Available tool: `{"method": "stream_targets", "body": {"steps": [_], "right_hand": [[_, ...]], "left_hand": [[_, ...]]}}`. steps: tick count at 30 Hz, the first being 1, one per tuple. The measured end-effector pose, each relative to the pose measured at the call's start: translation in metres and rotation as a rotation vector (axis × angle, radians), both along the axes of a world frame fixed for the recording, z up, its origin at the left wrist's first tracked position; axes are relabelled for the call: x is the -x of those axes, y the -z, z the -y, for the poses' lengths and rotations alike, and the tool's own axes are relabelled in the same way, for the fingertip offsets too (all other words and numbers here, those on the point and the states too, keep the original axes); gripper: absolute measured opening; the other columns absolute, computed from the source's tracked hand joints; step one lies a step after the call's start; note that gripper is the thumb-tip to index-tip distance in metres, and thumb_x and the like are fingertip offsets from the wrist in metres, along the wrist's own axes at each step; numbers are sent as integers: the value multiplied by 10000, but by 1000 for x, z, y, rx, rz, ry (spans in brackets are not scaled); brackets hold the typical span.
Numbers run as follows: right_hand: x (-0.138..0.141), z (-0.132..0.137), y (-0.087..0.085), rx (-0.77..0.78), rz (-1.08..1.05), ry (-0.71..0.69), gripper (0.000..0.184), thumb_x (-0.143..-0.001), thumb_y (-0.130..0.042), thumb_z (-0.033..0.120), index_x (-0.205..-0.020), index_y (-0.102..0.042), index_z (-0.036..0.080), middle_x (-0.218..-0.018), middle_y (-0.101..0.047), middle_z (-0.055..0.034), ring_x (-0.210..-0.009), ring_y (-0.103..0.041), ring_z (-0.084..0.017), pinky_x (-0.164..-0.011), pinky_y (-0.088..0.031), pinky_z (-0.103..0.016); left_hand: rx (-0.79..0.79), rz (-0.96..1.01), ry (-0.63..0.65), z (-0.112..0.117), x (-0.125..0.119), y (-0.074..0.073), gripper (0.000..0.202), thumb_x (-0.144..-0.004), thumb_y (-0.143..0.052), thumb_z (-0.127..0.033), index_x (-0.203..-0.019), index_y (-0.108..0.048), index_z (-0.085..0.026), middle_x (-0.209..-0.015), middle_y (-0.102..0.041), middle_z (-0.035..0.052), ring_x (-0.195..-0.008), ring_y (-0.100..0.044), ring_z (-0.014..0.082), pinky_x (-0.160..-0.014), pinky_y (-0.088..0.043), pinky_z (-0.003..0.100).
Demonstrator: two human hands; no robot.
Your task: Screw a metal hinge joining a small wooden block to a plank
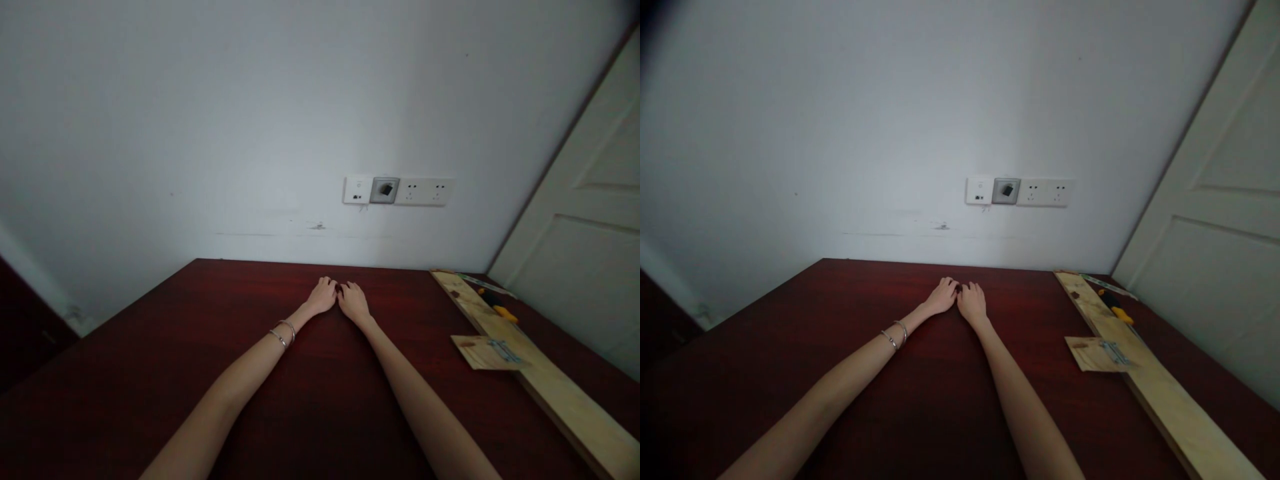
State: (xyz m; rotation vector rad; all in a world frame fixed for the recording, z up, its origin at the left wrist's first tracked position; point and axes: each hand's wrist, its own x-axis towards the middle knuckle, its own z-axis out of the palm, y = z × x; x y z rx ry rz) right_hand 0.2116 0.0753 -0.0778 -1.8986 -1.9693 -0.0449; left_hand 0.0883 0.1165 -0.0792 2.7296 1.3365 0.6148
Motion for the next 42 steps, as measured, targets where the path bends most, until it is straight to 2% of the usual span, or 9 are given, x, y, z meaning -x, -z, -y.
{"method": "stream_targets", "body": {"steps": [12, 20, 42], "right_hand": [[0, -4, 5, -20, 7, 7, 416, -894, -354, 248, -1218, -565, 96, -1331, -494, -171, -1241, -423, -257, -1033, -273, -370], [0, -3, 5, -25, 8, 2, 414, -896, -348, 242, -1221, -560, 96, -1324, -498, -177, -1247, -419, -247, -1026, -284, -372], [-1, 0, 3, -3, 54, -10, 422, -905, -325, 244, -1228, -550, 93, -1323, -498, -183, -1256, -413, -251, -1022, -289, -368]], "left_hand": [[-42, -46, 9, -2, 3, 3, 299, -885, -377, -139, -1135, -539, -110, -1148, -526, 117, -1078, -447, 225, -972, -370, 352], [-48, -42, 8, -3, 3, 3, 315, -887, -375, -144, -1148, -546, -100, -1180, -531, 129, -1115, -447, 221, -995, -357, 350], [-62, -24, 16, -1, 3, 6, 288, -893, -374, -157, -1108, -559, -108, -1124, -546, 115, -1058, -469, 215, -957, -392, 354]]}}
